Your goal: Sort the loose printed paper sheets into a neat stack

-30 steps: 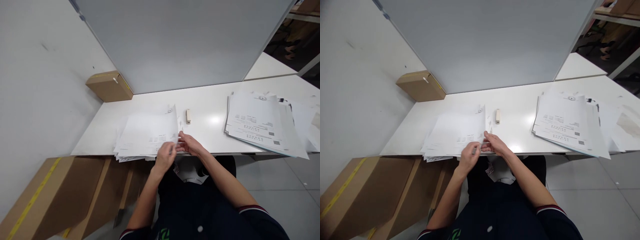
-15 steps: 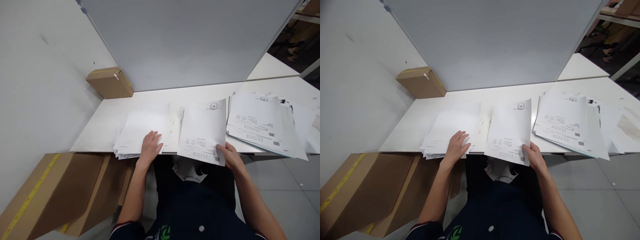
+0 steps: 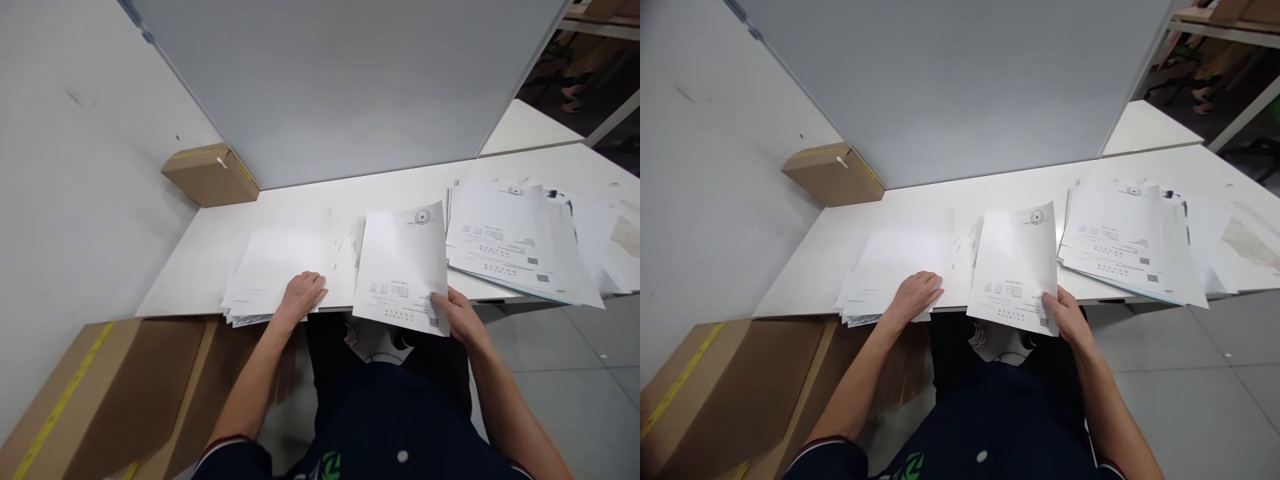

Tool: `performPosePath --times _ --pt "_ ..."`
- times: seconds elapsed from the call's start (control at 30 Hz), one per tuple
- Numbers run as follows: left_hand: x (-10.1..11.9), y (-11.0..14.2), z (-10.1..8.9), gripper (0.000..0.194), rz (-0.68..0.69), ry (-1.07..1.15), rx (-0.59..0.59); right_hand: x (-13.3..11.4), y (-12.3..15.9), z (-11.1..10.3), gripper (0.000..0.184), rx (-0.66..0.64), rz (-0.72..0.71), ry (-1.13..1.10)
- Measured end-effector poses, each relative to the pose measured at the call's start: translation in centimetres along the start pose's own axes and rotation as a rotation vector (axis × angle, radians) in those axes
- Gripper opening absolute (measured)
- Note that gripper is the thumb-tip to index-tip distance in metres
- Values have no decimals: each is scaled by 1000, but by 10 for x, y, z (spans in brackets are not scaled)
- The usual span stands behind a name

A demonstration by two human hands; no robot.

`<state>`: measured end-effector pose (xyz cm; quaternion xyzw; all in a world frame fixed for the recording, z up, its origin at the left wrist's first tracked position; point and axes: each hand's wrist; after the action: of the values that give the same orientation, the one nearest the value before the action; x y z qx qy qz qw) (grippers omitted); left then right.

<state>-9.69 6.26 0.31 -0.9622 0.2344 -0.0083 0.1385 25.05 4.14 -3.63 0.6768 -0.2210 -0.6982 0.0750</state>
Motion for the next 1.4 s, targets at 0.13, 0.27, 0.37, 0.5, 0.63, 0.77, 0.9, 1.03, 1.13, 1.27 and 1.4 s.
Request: performPosePath --times 0.13,0.27,0.37,0.5,0.63,0.77,0.9,1.03,1.13,1.27,1.4 --pt "-4 -3 -4 13 45 26 -40 1 2 -2 38 15 17 -7" --pt "-10 0 -2 19 61 49 -50 4 2 -3 38 23 26 -34" --pt "-9 5 -1 24 57 79 -38 5 2 -2 39 18 28 -47" --pt "-3 11 -2 18 68 84 -29 5 1 -2 38 28 25 -34" --pt "1 12 -2 17 126 22 -18 5 2 -2 37 32 14 -16" --pt "0 13 0 19 188 -14 28 6 2 -3 38 34 16 -19" --pt "-3 12 1 17 217 -20 46 7 2 -3 38 37 11 -36" --pt "-5 11 -1 13 221 -22 21 5 4 -2 37 41 23 -49" --pt "-6 9 -1 13 225 -9 4 4 4 -2 35 43 17 -40" --pt "-7 8 0 16 227 0 3 9 2 -3 35 42 23 -45" --pt "-9 8 7 20 205 29 38 13 0 -3 35 47 29 -65"
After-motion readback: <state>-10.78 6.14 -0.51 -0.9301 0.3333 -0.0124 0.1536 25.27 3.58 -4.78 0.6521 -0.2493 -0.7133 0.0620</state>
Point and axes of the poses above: each hand's wrist, its own y-axis away from the middle knuckle, its own z-axis out of the palm, x = y × z, and after that the axes turned 12 degrees about x, right-handed
